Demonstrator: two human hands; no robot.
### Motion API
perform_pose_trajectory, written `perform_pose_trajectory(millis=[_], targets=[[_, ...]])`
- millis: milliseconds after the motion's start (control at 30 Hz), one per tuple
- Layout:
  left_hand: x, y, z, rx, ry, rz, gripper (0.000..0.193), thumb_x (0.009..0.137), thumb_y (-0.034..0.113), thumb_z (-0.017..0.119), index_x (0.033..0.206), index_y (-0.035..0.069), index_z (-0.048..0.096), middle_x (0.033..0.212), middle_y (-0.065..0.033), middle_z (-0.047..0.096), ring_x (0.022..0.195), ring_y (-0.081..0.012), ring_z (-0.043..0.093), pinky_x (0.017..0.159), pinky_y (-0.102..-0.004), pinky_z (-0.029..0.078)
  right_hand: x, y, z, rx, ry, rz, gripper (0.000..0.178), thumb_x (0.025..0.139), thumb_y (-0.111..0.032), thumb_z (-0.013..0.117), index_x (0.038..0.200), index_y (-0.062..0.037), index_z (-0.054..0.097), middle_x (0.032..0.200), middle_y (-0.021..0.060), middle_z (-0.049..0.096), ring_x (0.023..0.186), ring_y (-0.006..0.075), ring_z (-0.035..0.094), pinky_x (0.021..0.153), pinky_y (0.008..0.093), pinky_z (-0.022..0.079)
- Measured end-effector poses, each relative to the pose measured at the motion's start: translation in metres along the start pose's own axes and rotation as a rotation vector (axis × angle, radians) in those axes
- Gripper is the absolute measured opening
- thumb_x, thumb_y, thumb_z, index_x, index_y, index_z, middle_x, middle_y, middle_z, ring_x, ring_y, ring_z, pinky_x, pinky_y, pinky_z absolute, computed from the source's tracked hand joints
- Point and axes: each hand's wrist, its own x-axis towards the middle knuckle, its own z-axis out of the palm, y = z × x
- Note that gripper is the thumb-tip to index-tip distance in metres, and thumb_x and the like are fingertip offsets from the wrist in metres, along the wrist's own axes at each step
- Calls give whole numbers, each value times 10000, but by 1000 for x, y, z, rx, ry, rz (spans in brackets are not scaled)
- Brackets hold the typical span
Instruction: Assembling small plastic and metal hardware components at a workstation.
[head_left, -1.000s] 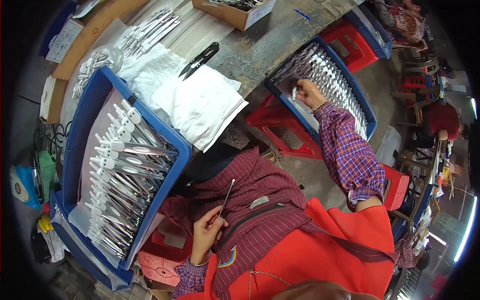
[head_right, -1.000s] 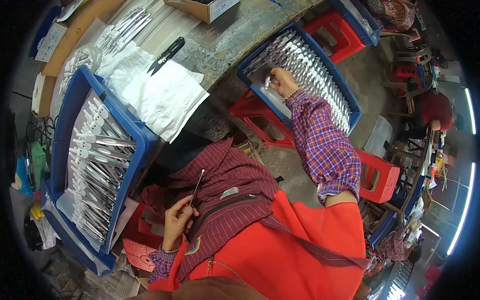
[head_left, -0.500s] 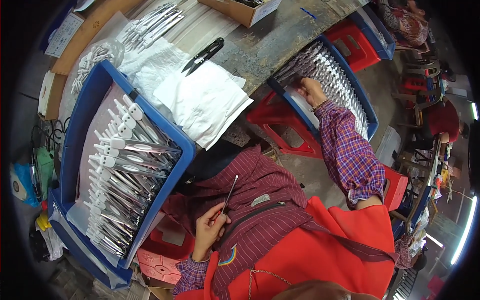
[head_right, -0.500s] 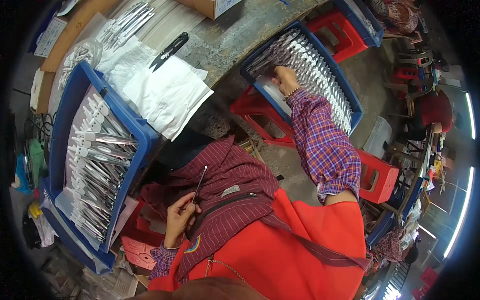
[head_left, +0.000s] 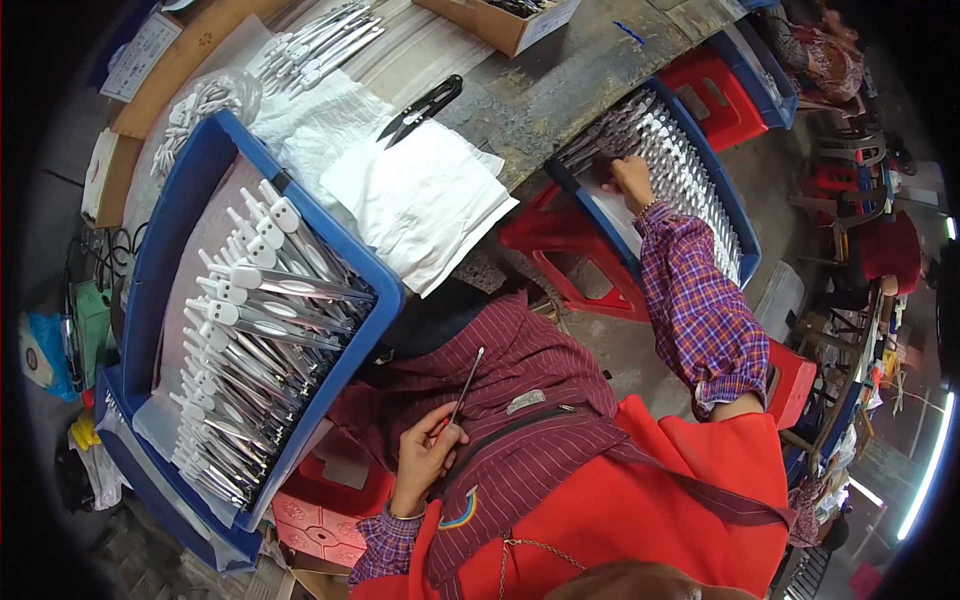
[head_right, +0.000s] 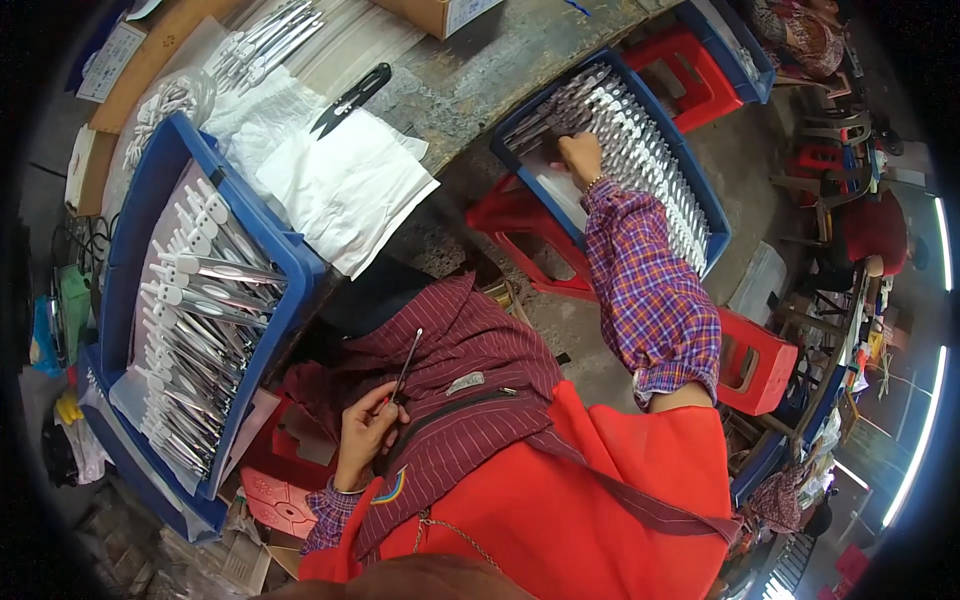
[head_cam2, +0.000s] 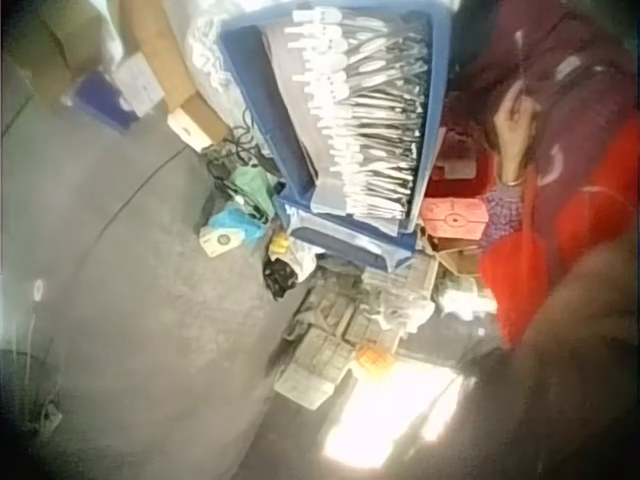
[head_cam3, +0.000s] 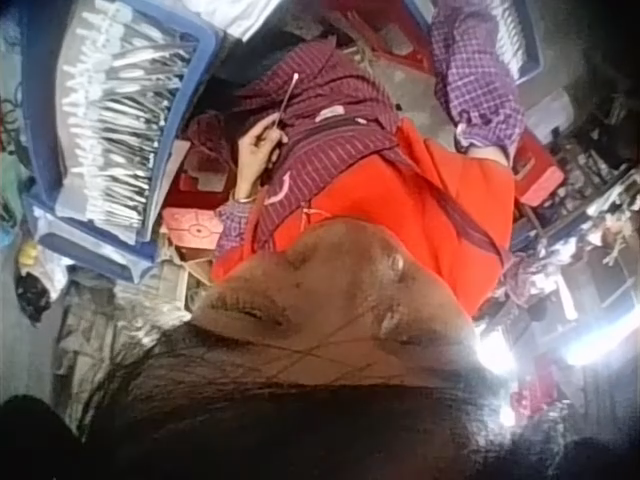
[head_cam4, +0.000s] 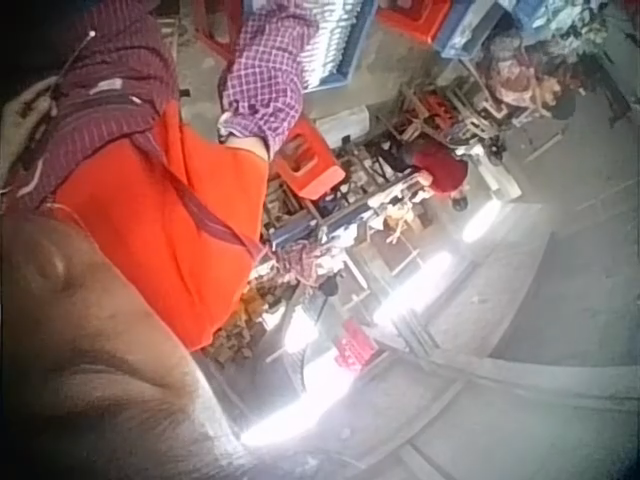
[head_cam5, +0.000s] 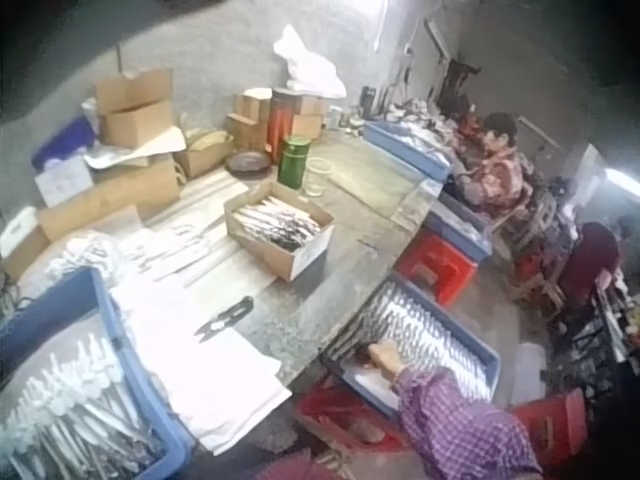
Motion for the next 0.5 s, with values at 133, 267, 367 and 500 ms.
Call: perform_pose_trajectory(millis=[133, 267, 367, 500], targets=[[-2, 3, 1, 29, 23, 8, 358, 915, 103, 566, 1258, 11, 525, 808, -34, 639, 491, -16, 439, 424, -160, 325, 11, 6, 7, -355, 46, -135, 216, 721, -106, 519, 665, 96, 569, 572, 159, 551, 487, 253, 585, 446, 348, 514], [5, -8, -1, -6, -30, 96, 338, 904, 97, 580, 1225, 1, 537, 811, -21, 627, 523, -15, 459, 437, -160, 330, 30, 17, -17, -567, -74, -245, 272, 715, -159, 538, 647, 95, 609, 531, 211, 583, 474, 295, 609, 452, 384, 473], [12, -9, 4, -31, -20, 222, 253, 890, 76, 583, 1130, 7, 543, 830, -8, 600, 692, -45, 539, 590, -189, 433, 22, 12, -27, -462, -156, -95, 222, 783, -179, 531, 707, 10, 620, 598, 118, 600, 461, 187, 567, 413, 300, 447], [24, 4, 21, 23, -200, 499, 220, 836, 16, 596, 1041, 12, 516, 844, -22, 594, 813, -96, 582, 746, -255, 477, -16, -23, -17, -240, -193, 43, 160, 889, -197, 538, 843, -72, 625, 644, 19, 610, 480, 72, 531, 424, 201, 409]])
